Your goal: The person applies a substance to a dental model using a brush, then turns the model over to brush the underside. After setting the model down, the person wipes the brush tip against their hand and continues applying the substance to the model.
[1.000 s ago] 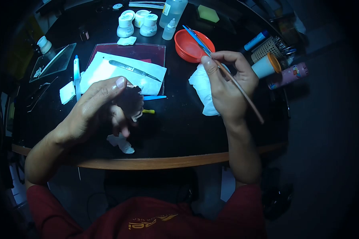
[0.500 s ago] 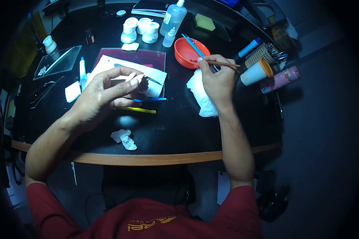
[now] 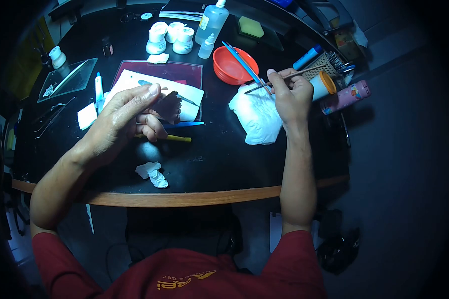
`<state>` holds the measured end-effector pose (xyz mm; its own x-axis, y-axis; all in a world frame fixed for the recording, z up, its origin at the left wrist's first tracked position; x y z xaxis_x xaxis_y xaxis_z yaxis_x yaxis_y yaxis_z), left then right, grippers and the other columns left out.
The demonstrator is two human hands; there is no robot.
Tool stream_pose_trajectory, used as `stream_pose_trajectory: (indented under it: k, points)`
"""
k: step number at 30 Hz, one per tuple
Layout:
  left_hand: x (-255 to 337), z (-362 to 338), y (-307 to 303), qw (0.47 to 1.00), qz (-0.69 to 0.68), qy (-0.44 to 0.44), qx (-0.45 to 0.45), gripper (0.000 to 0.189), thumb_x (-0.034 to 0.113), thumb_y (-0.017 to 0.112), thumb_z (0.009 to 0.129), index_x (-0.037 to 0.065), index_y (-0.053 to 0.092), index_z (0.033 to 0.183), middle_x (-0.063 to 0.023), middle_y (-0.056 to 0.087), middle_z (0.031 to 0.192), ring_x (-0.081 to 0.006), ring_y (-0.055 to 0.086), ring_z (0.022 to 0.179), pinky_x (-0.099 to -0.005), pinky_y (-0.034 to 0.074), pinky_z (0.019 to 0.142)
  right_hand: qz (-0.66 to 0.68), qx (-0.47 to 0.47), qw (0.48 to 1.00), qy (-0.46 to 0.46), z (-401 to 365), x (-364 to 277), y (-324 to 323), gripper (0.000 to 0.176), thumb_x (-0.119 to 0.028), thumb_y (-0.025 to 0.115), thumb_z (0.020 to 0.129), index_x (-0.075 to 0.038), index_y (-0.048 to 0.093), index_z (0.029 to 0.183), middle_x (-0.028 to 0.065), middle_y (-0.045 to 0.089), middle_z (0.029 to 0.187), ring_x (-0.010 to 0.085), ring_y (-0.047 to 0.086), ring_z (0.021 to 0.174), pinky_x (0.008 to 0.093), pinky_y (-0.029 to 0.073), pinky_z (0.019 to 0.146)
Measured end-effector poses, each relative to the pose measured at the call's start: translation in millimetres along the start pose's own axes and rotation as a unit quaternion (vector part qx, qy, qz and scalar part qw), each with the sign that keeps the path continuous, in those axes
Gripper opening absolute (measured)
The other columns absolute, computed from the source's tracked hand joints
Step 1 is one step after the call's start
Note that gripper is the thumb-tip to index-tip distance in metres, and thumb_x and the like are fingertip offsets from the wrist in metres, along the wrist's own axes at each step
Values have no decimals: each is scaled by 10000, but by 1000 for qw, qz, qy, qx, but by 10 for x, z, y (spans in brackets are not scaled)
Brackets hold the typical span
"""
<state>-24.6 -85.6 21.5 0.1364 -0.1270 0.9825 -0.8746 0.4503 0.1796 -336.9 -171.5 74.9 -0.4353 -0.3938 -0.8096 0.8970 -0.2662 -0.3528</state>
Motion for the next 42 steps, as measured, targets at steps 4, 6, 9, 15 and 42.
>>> stream_pose_trajectory:
  k: [4, 6, 9, 15, 42]
  points:
    - [-11, -1, 12, 1000, -3, 1, 1, 505, 489, 576, 1088, 9, 596, 1247, -134, 722, 780, -103, 683, 688, -243, 559, 719, -76, 27, 997, -5, 7, 22, -64, 243, -179, 800, 949, -30, 689, 792, -31, 602, 650, 37, 503, 579, 235, 385, 556]
    - [-16, 1, 10, 1000, 2, -3, -4, 520, 493, 580, 1085, 3, 595, 1257, -138, 723, 788, -104, 686, 690, -243, 563, 718, -111, 40, 993, -4, 2, 3, -95, 263, -201, 815, 945, -25, 695, 790, -39, 597, 637, 29, 488, 571, 234, 377, 544]
    - [-24, 1, 4, 1000, 0, 3, -4, 544, 499, 583, 1081, -8, 591, 1280, -136, 722, 790, -103, 689, 689, -240, 566, 715, -144, 58, 988, -5, -17, -61, -121, 301, -244, 831, 944, -20, 701, 790, -41, 604, 629, 23, 490, 558, 228, 369, 532]
    - [-16, -5, 5, 1000, 9, 2, -4, 556, 496, 581, 1082, -16, 587, 1298, -131, 719, 792, -101, 693, 691, -235, 571, 719, -75, 80, 993, -39, -13, -81, -125, 351, -279, 843, 950, -35, 680, 757, -42, 597, 614, 17, 500, 556, 207, 364, 529]
    - [254, -103, -16, 898, 307, 277, 149, 485, 374, 861, 898, -77, 746, 1032, -184, 755, 795, -234, 763, 705, -330, 599, 645, -5, -211, 864, -458, -1423, -1488, 846, 303, -71, 913, 799, -52, 791, 1076, 54, 764, 931, 177, 616, 807, 285, 496, 645]
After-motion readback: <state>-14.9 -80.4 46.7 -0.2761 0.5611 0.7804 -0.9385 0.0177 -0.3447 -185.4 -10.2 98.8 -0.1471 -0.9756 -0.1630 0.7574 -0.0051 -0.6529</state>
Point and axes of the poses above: each hand's wrist, its own z-axis towards the middle knuckle, its own y-axis out of the palm, x = y × z, the point moved 8 cm from there along z, towards the middle knuckle
